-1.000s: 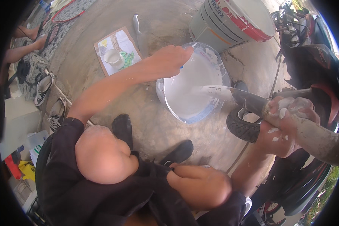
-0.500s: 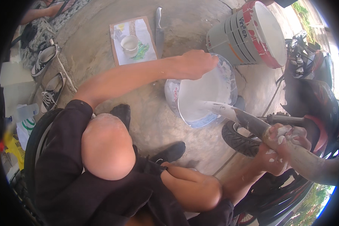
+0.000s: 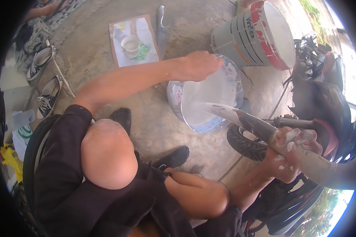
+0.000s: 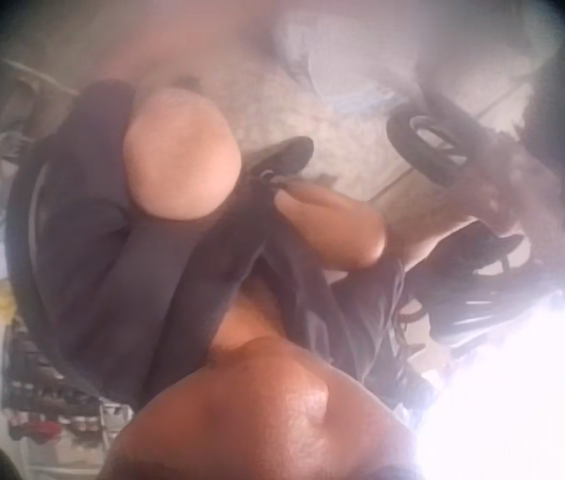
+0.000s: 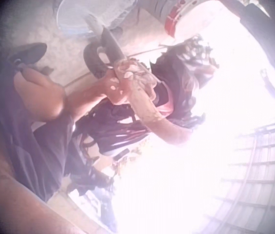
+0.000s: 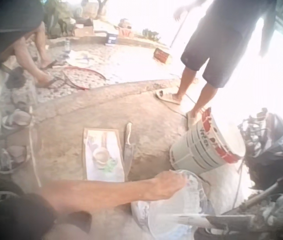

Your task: The person sits on the ground and uses a paintbrush to stir white paint in a bucket. Another person pours more white paint from a larger bucket into the smaller one. The person continues to stir the paint thoroughly.

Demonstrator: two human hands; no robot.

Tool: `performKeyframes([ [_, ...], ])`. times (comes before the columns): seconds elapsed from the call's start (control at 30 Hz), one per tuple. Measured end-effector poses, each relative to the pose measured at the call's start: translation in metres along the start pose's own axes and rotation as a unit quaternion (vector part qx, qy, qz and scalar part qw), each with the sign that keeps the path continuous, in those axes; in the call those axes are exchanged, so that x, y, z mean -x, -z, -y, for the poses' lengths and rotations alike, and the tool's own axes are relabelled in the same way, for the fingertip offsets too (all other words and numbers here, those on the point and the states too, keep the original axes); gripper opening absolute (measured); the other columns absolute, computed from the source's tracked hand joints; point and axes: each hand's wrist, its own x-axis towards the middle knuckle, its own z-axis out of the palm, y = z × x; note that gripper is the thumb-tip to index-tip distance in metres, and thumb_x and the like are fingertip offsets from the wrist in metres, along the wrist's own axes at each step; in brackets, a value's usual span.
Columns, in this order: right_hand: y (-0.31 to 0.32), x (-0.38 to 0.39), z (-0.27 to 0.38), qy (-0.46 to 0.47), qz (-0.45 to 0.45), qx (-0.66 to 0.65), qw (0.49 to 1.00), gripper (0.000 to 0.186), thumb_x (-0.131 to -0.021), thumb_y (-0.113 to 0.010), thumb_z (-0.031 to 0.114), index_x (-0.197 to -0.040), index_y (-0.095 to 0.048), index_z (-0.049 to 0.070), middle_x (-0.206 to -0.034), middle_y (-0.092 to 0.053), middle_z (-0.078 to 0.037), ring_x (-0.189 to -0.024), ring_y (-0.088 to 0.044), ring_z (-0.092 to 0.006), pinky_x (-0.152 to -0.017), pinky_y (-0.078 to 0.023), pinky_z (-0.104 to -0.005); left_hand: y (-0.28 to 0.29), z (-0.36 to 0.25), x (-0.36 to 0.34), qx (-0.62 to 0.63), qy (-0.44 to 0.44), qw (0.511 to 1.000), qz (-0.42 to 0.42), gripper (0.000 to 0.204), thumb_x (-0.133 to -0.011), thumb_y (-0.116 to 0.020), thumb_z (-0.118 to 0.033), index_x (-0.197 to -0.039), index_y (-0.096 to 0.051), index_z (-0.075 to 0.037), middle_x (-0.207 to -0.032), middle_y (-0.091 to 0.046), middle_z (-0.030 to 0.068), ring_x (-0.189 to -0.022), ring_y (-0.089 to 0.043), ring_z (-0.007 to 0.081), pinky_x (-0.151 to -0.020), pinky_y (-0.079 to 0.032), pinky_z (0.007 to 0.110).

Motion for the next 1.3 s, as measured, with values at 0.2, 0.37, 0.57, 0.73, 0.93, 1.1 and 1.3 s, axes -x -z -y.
performKeyframes([
  [0.2,-0.006,0.004,-0.023,0.095,-0.007,0.142,0.985,0.031,-0.063,-0.053,0.006,-0.093,-0.047,0.003,-0.083,-0.047,-0.014,-0.059,-0.051,-0.0214,-0.057,-0.05,-0.0391,-0.006,0.001,0.0,0.007,-0.011,0.999,-0.036,0.019,-0.071,-0.052,0.008,-0.089,-0.048,0.007,-0.074,-0.06,0.0236,-0.073,-0.062,0.0407,-0.062,-0.051,0.045],
  [0.37,-0.01,0.003,-0.014,0.006,-0.022,-0.043,0.999,0.031,-0.064,-0.053,0.009,-0.092,-0.044,0.001,-0.078,-0.043,-0.013,-0.056,-0.048,-0.0195,-0.046,-0.047,-0.0328,0.007,-0.004,0.003,0.024,0.03,0.999,0.029,0.019,-0.073,-0.051,0.005,-0.091,-0.054,0.008,-0.088,-0.062,0.0248,-0.085,-0.064,0.0373,-0.072,-0.053,0.041],
  [0.57,-0.001,0.0,0.0,-0.022,-0.068,0.076,0.995,0.029,-0.063,-0.051,0.004,-0.09,-0.043,0.0,-0.079,-0.043,-0.013,-0.055,-0.048,-0.0185,-0.044,-0.046,-0.0302,-0.002,0.003,0.0,0.025,0.005,1.0,0.006,0.024,-0.066,-0.054,0.009,-0.089,-0.047,0.008,-0.068,-0.058,0.0222,-0.069,-0.061,0.0408,-0.058,-0.049,0.045],
  [0.73,-0.022,0.006,-0.015,0.088,-0.011,0.166,0.982,0.031,-0.067,-0.054,0.007,-0.095,-0.041,0.001,-0.08,-0.044,-0.013,-0.057,-0.051,-0.0205,-0.046,-0.049,-0.0316,-0.008,0.002,-0.001,0.031,0.013,0.999,0.0,0.027,-0.068,-0.057,0.007,-0.093,-0.047,0.008,-0.07,-0.058,0.0227,-0.07,-0.061,0.0409,-0.059,-0.049,0.045],
  [0.93,-0.015,0.008,-0.004,-0.018,-0.004,-0.003,1.0,0.029,-0.068,-0.052,0.008,-0.095,-0.042,0.004,-0.082,-0.044,-0.014,-0.058,-0.05,-0.0204,-0.049,-0.049,-0.0353,-0.004,-0.006,-0.007,-0.008,0.02,1.0,0.007,0.017,-0.067,-0.053,0.007,-0.084,-0.049,0.006,-0.073,-0.061,0.0215,-0.072,-0.064,0.037,-0.063,-0.053,0.042],
  [1.1,-0.006,-0.001,0.008,0.006,0.044,0.052,0.998,0.03,-0.067,-0.055,0.002,-0.094,-0.042,0.001,-0.085,-0.046,-0.014,-0.06,-0.053,-0.0214,-0.05,-0.049,-0.0312,-0.004,-0.007,-0.011,-0.019,0.004,1.0,0.0,0.02,-0.066,-0.053,0.008,-0.085,-0.048,0.006,-0.073,-0.061,0.0232,-0.071,-0.064,0.0382,-0.061,-0.053,0.042],
  [1.3,-0.01,0.016,-0.022,0.06,0.023,0.032,0.997,0.034,-0.074,-0.06,0.007,-0.1,-0.039,0.003,-0.093,-0.047,-0.014,-0.065,-0.057,-0.0249,-0.054,-0.051,-0.0377,-0.005,-0.002,-0.01,-0.019,0.022,0.999,-0.019,0.024,-0.069,-0.056,0.007,-0.09,-0.044,0.005,-0.065,-0.058,0.0227,-0.066,-0.061,0.0402,-0.056,-0.048,0.046],
])
